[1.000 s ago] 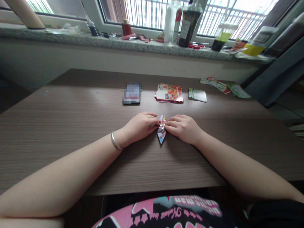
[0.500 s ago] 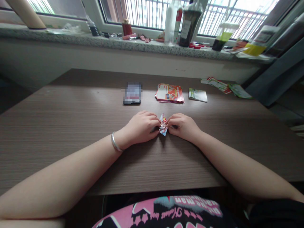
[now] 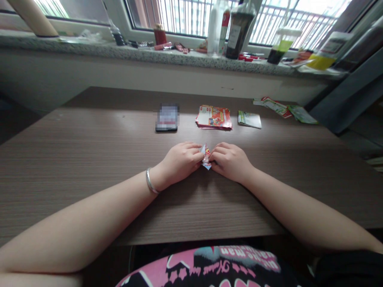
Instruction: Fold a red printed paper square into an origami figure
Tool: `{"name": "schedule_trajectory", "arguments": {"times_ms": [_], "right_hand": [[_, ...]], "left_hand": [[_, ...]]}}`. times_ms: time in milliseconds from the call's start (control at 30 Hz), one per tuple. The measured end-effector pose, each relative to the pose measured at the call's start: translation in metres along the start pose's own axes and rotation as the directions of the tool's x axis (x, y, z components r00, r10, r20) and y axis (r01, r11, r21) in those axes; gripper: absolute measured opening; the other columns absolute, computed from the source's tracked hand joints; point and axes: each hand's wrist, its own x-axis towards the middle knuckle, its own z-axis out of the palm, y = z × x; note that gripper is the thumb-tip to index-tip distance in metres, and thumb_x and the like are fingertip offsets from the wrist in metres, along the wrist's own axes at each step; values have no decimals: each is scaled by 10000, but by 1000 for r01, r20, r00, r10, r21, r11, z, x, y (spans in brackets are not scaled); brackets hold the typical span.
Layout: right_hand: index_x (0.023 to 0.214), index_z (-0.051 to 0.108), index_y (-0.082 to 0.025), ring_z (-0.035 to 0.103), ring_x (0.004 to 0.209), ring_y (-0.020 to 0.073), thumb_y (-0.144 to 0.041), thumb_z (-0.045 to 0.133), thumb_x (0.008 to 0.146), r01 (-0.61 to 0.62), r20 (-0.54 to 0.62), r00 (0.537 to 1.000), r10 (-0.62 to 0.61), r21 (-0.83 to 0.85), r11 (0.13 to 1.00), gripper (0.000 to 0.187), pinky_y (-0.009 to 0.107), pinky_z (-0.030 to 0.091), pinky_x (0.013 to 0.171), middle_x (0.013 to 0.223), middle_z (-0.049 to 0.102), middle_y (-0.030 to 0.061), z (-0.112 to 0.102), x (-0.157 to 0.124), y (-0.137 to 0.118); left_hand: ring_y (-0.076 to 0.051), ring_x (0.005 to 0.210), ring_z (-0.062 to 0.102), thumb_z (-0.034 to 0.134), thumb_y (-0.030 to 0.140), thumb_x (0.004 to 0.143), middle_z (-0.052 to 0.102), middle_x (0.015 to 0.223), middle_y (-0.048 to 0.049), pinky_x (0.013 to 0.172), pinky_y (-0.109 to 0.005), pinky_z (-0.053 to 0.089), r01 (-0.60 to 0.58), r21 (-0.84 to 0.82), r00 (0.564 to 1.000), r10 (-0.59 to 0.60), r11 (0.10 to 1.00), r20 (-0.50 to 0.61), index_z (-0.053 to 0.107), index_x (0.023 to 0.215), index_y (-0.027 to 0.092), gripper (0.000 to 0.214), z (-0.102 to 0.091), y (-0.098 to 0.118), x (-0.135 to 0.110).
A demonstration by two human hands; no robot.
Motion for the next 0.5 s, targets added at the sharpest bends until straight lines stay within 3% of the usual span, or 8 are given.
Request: {"name": "schedule_trajectory", "arguments": {"times_ms": [167, 333, 500], "right_hand": [[808, 677, -191, 584, 877, 225, -220, 556, 875, 17, -31, 999, -18, -18, 1000, 141, 345, 463, 797, 832, 701, 57, -2, 2, -3], [794, 679, -197, 583, 870, 217, -189, 599, 830, -54, -40, 997, 59, 119, 991, 88, 334, 468, 802, 866, 713, 54, 2, 4, -2], [808, 672, -199, 597, 905, 211, -194, 630, 816, -104, 5, 994, 106, 258, 961, 43, 340, 458, 842, 916, 719, 50, 6, 3, 3]], "left_hand": [[-219, 1027, 672, 596, 172, 837, 728, 1022, -64, 997, -434, 481, 57, -14, 998, -57, 998, 0, 686, 886, 197, 106, 0, 3, -2], [-243, 1045, 658, 594, 179, 845, 729, 865, -41, 1012, -457, 469, 125, -82, 992, -124, 989, 22, 682, 789, 187, 105, 1, 4, 1], [-244, 1131, 617, 596, 183, 863, 723, 937, -74, 1058, -442, 447, 194, -164, 980, -183, 967, 82, 683, 825, 164, 97, 3, 3, 1]]}}
